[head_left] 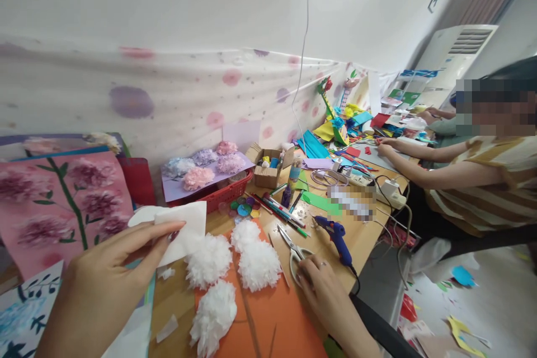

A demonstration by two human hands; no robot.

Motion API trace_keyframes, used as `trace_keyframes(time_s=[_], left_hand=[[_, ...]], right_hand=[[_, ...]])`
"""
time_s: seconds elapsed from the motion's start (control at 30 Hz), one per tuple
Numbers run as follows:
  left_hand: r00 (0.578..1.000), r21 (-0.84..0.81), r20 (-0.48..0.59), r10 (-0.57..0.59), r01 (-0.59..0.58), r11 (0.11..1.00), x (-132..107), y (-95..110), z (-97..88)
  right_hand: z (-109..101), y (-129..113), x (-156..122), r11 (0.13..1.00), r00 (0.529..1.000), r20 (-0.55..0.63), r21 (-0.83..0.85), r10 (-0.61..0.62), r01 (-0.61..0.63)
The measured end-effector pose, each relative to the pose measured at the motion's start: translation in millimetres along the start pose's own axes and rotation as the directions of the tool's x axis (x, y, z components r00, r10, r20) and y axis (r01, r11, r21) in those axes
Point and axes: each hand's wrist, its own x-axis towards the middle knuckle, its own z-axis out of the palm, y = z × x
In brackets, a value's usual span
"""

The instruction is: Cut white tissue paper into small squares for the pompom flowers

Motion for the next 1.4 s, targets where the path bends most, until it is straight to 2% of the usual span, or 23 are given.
trace_keyframes(time_s=[0.13, 0.3, 0.37, 0.43, 0.53, 0.6, 0.7, 0.8, 0.87, 0.93, 1.0, 1.1, 1.2, 1.3, 1.4], left_hand=[[0.999, -0.024, 0.052, -0.002, 0.004, 1.0, -1, -1, -7.0], [0.997, -0.048, 0.069, -0.028, 0.031, 0.998, 3, 3, -12.7], [0.993, -0.043, 0.081, -0.089, 0.093, 0.995, 6, 7, -14.0], [0.982, -0.047, 0.107, -0.154, 0.16, 0.986, 8, 12, -15.0], [0.96, -0.078, 0.168, -0.224, 0.239, 0.968, 12, 18, -15.7], [0.949, -0.115, 0.198, -0.247, 0.272, 0.955, 13, 21, -15.1], [0.932, -0.182, 0.257, -0.254, 0.305, 0.935, 14, 22, -13.0], [0.913, -0.24, 0.279, -0.297, 0.366, 0.899, 13, 23, -10.5], [0.894, -0.287, 0.279, -0.35, 0.426, 0.858, 13, 26, -7.2], [0.87, -0.384, 0.293, -0.397, 0.487, 0.784, 13, 32, -0.7], [0.847, -0.536, 0.306, -0.435, 0.531, 0.657, 14, 39, 9.1], [0.801, -0.742, 0.342, -0.491, 0.551, 0.382, 15, 54, 24.3], [0.752, -0.82, 0.435, -0.495, 0.558, 0.128, 18, 67, 31.7], [0.733, -0.841, 0.465, -0.496, 0.541, 0.011, 20, 73, 30.9], [0.717, -0.848, 0.466, -0.519, 0.529, -0.032, 21, 74, 29.0]], right_hand=[[17, 17, 6, 0.991, 0.996, -0.057, -0.105, 0.074, -0.079], [16, 26, 13, 0.985, 0.992, -0.046, -0.124, 0.117, -0.122], [5, 22, 11, 0.986, 0.991, -0.037, -0.106, 0.125, -0.128], [-14, 15, 6, 0.988, 0.99, -0.012, -0.064, 0.139, -0.139], [-53, 3, -6, 0.972, 0.979, 0.094, 0.134, 0.18, -0.191], [-74, -3, -12, 0.812, 0.951, 0.191, 0.496, 0.243, -0.307], [-83, -10, -17, 0.403, 0.919, 0.263, 0.838, 0.293, -0.368], [-65, -20, -16, 0.032, 0.916, 0.284, 0.952, 0.285, -0.305], [-50, -31, -13, -0.129, 0.92, 0.301, 0.952, 0.25, -0.276], [-39, -43, -9, -0.232, 0.929, 0.318, 0.934, 0.188, -0.272], [-35, -55, -3, -0.299, 0.942, 0.322, 0.912, 0.093, -0.282], [-34, -72, 8, -0.341, 0.951, 0.304, 0.889, -0.058, -0.305], [-31, -89, 15, -0.39, 0.955, 0.253, 0.873, -0.151, -0.293], [-23, -107, 17, -0.484, 0.952, 0.203, 0.824, -0.23, -0.293], [-18, -118, 15, -0.55, 0.939, 0.208, 0.768, -0.273, -0.33]])
